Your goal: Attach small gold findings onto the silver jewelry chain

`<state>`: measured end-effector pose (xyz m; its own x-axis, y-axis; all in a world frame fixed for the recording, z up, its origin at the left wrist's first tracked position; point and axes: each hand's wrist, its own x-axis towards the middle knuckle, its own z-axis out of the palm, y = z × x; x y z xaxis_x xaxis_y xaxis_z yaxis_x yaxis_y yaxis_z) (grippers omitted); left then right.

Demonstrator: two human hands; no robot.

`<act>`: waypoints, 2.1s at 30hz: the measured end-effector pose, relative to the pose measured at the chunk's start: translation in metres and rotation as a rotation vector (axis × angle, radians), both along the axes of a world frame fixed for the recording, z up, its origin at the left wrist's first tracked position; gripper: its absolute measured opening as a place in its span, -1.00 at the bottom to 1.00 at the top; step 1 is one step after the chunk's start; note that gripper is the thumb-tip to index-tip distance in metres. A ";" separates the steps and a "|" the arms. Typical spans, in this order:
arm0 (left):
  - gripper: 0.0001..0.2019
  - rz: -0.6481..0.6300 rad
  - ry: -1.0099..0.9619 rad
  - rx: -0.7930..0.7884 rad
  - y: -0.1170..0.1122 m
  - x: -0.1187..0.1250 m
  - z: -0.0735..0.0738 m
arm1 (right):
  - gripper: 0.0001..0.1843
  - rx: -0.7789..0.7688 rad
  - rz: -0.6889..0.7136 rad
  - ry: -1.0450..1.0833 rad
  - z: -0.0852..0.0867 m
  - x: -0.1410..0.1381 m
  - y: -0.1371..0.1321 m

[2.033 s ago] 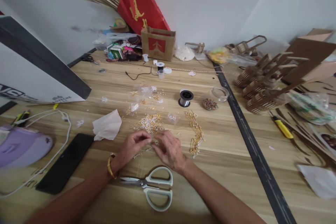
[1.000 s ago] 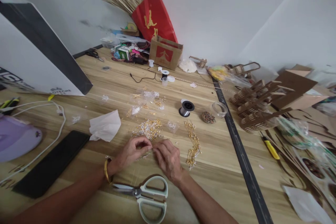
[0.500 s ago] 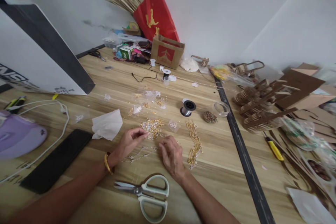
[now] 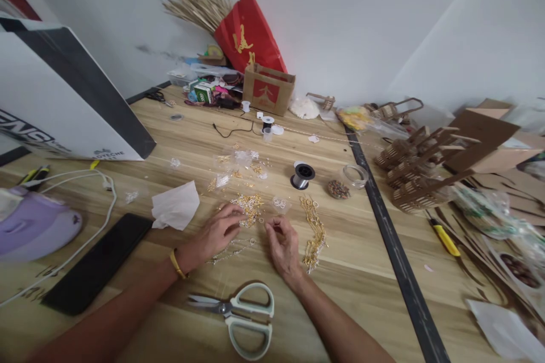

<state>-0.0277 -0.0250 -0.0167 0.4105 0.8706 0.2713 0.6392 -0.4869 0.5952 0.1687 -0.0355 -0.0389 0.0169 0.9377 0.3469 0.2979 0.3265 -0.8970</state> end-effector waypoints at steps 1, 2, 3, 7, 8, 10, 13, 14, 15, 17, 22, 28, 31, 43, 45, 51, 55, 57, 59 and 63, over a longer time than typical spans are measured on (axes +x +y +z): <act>-0.72 -0.022 0.062 0.026 -0.001 0.002 0.002 | -0.79 -0.010 -0.002 0.012 0.000 0.000 0.000; -0.71 -0.038 0.119 0.048 -0.003 0.003 0.004 | -0.79 -0.022 -0.004 0.025 0.001 0.000 0.000; -0.71 -0.052 0.170 0.063 -0.004 0.005 0.007 | -0.79 -0.036 -0.004 0.038 0.001 0.000 0.000; -0.72 -0.093 0.293 0.073 -0.007 0.011 0.017 | -0.76 -0.102 -0.010 0.119 0.002 0.001 0.003; -0.73 -0.094 0.308 0.075 -0.006 0.012 0.018 | -0.75 -0.112 -0.017 0.147 0.002 0.002 0.004; -0.75 -0.096 0.321 0.088 -0.005 0.014 0.020 | -0.72 -0.127 -0.038 0.200 0.002 0.004 0.006; -0.79 -0.117 0.323 0.108 -0.002 0.016 0.019 | -0.70 -0.156 -0.055 0.252 0.002 0.006 0.010; -0.81 -0.126 0.317 0.111 -0.001 0.017 0.019 | -0.69 -0.165 -0.053 0.261 0.002 0.007 0.011; -0.82 -0.133 0.307 0.112 0.000 0.017 0.018 | -0.69 -0.172 -0.050 0.267 0.001 0.007 0.012; -0.80 -0.143 0.273 0.109 0.003 0.018 0.016 | -0.68 -0.180 -0.048 0.272 0.001 0.008 0.012; -0.75 -0.138 0.188 0.098 0.017 0.021 0.011 | -0.69 -0.190 -0.056 0.269 0.002 0.008 0.013; -0.80 -0.138 0.237 0.123 0.032 0.029 -0.002 | -0.70 -0.208 -0.045 0.279 0.002 0.008 0.013; -0.79 -0.146 0.254 0.152 0.034 0.031 -0.005 | -0.70 -0.213 -0.039 0.290 0.003 0.008 0.013; -0.79 -0.161 0.257 0.211 0.035 0.034 -0.006 | -0.69 -0.228 -0.039 0.325 0.003 0.008 0.014; -0.82 -0.144 0.191 0.202 0.035 0.033 -0.004 | -0.68 -0.223 -0.042 0.332 0.003 0.009 0.015; -0.90 -0.024 -0.205 0.020 0.030 0.030 0.014 | -0.73 -0.133 -0.040 0.251 0.003 0.010 0.012; -0.92 0.088 -0.453 -0.410 0.020 0.026 0.021 | -0.85 0.092 0.091 0.011 0.003 0.007 0.001; -0.88 0.158 -0.579 -0.563 0.014 0.023 0.019 | -0.89 0.238 0.209 -0.116 0.003 0.006 -0.005; -0.86 0.199 -0.662 -0.626 0.011 0.021 0.015 | -0.90 0.367 0.310 -0.251 0.004 0.005 -0.010; -0.86 0.182 -0.722 -0.640 0.008 0.017 0.005 | -0.91 0.546 0.382 -0.455 0.008 0.004 -0.015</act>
<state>-0.0109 -0.0173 -0.0112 0.1763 0.9742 -0.1407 0.0513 0.1336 0.9897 0.1726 -0.0509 -0.0311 -0.5243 0.5464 0.6531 0.3748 0.8367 -0.3992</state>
